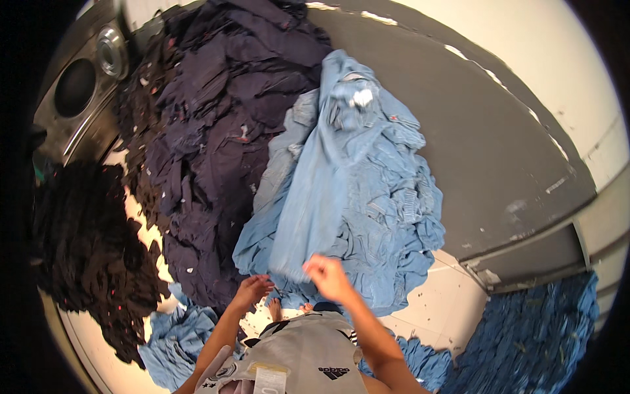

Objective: The person sorts large piles of blue and dark-colored garments on the floor of a commercial laundry room. They repeatedly pick up items, shake them, and place them into separate color piles while other workers fold nearby.

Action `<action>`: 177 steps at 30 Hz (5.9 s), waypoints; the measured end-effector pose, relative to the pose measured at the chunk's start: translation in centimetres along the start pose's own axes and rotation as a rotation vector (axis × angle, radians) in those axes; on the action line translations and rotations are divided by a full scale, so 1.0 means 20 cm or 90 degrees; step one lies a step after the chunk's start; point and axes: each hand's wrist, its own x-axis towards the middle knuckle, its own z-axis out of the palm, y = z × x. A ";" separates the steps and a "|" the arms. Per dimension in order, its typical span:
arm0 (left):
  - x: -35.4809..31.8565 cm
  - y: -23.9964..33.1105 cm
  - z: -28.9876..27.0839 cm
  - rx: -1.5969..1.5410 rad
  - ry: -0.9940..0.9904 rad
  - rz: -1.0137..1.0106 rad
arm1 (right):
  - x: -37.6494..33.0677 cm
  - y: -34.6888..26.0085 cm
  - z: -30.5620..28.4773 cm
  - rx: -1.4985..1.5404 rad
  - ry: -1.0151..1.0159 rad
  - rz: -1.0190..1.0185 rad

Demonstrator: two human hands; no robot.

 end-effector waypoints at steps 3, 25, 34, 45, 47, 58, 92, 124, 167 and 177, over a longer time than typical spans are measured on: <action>0.18 0.27 0.05 -0.030 -0.046 0.038 | -0.26 -0.10 0.23 0.026 -0.080 -0.028; -0.19 0.93 0.69 0.551 -0.915 -0.026 | -1.28 0.14 0.64 0.907 0.594 0.074; -0.51 0.47 1.33 0.712 -1.509 -0.039 | -1.80 0.40 0.55 0.458 0.831 -0.130; -0.53 -0.01 1.61 1.135 -1.049 0.239 | -2.50 0.66 0.02 0.467 0.996 0.021; -0.52 -0.07 1.54 1.021 -1.095 0.311 | -2.49 0.61 -0.09 0.463 0.923 0.053; 0.41 0.24 0.82 0.768 -0.281 0.500 | -1.62 0.19 -0.02 0.517 0.850 0.075; -0.13 0.70 0.45 0.342 -1.030 0.119 | -0.67 0.18 0.69 0.477 0.640 0.440; 1.26 0.27 1.59 1.065 -0.360 0.826 | -1.65 0.35 0.71 0.205 0.897 0.658; 1.19 0.44 0.21 0.322 0.046 0.086 | -1.37 0.29 0.84 0.224 0.988 0.625; 1.31 0.88 0.35 0.359 -0.332 0.149 | -1.38 0.42 0.92 0.214 0.969 0.625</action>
